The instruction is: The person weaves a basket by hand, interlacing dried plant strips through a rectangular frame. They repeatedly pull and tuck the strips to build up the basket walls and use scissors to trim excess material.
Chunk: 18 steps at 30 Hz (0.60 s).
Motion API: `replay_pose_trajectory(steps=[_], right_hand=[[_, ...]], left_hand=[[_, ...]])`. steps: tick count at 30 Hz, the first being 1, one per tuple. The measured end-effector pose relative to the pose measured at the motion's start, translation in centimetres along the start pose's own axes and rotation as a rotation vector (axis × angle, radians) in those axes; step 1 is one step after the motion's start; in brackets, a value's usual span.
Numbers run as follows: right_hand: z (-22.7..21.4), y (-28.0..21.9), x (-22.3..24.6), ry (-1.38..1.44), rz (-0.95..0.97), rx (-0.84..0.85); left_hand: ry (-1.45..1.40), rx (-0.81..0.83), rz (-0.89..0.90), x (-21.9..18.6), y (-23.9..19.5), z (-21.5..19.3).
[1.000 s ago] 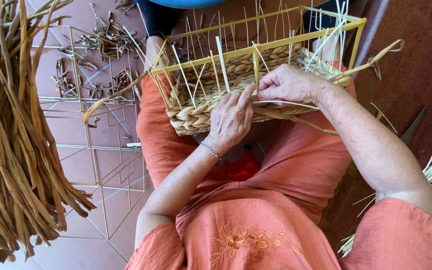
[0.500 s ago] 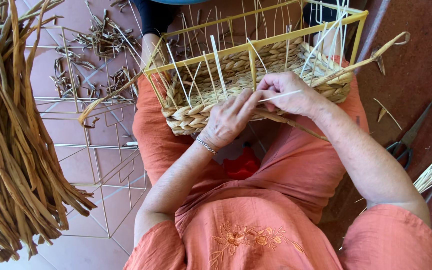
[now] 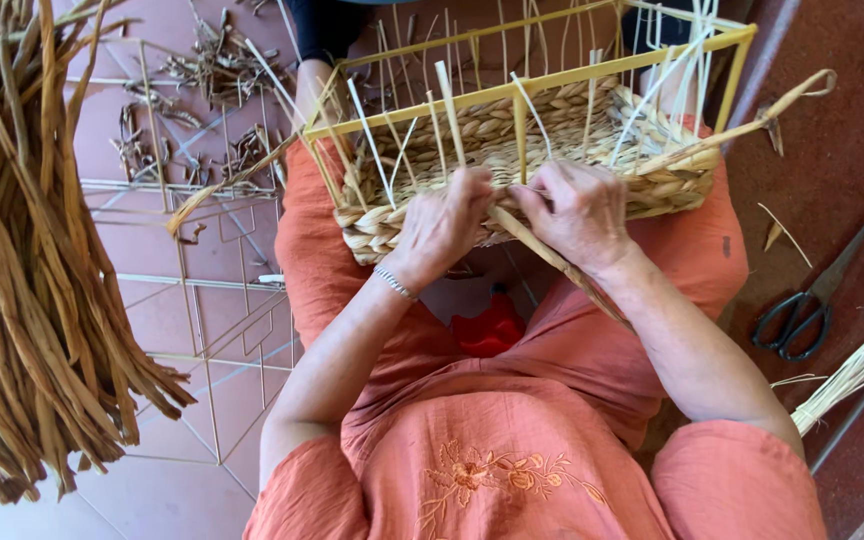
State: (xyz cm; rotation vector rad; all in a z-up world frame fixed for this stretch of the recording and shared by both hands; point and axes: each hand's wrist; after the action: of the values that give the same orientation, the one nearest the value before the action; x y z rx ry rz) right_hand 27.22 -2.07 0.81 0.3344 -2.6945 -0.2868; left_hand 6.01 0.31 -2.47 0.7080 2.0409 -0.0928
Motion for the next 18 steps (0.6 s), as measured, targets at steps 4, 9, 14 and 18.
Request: replay_pose_trajectory(steps=[4,9,14,18], right_hand=[[-0.2,-2.3,-0.7,0.003,0.047,0.024],[-1.5,-3.1,-2.3,-0.052,0.052,0.051],[-2.4,-5.6,-3.7,-0.340,-0.114,-0.057],[-1.2,-7.0,-8.0,-0.344,-0.163,-0.084]], left_hand=[[0.056,-0.011,-0.194,1.5,0.7,2.6],[0.037,-0.128,-0.293,-0.2,1.4,2.7],[-0.106,-0.341,-0.076,-2.1,-3.4,-3.1],[0.154,-0.631,-0.027,1.9,-10.5,-12.4]])
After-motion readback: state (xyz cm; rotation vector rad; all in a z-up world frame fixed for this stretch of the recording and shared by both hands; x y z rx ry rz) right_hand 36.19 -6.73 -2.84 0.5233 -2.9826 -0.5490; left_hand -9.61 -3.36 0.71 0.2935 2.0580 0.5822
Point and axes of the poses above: each hand's wrist, its own y-axis towards the middle knuckle, its own z-axis out of the palm, x = y × z, and after that the axes turned 7 degrees about -y, right-handed
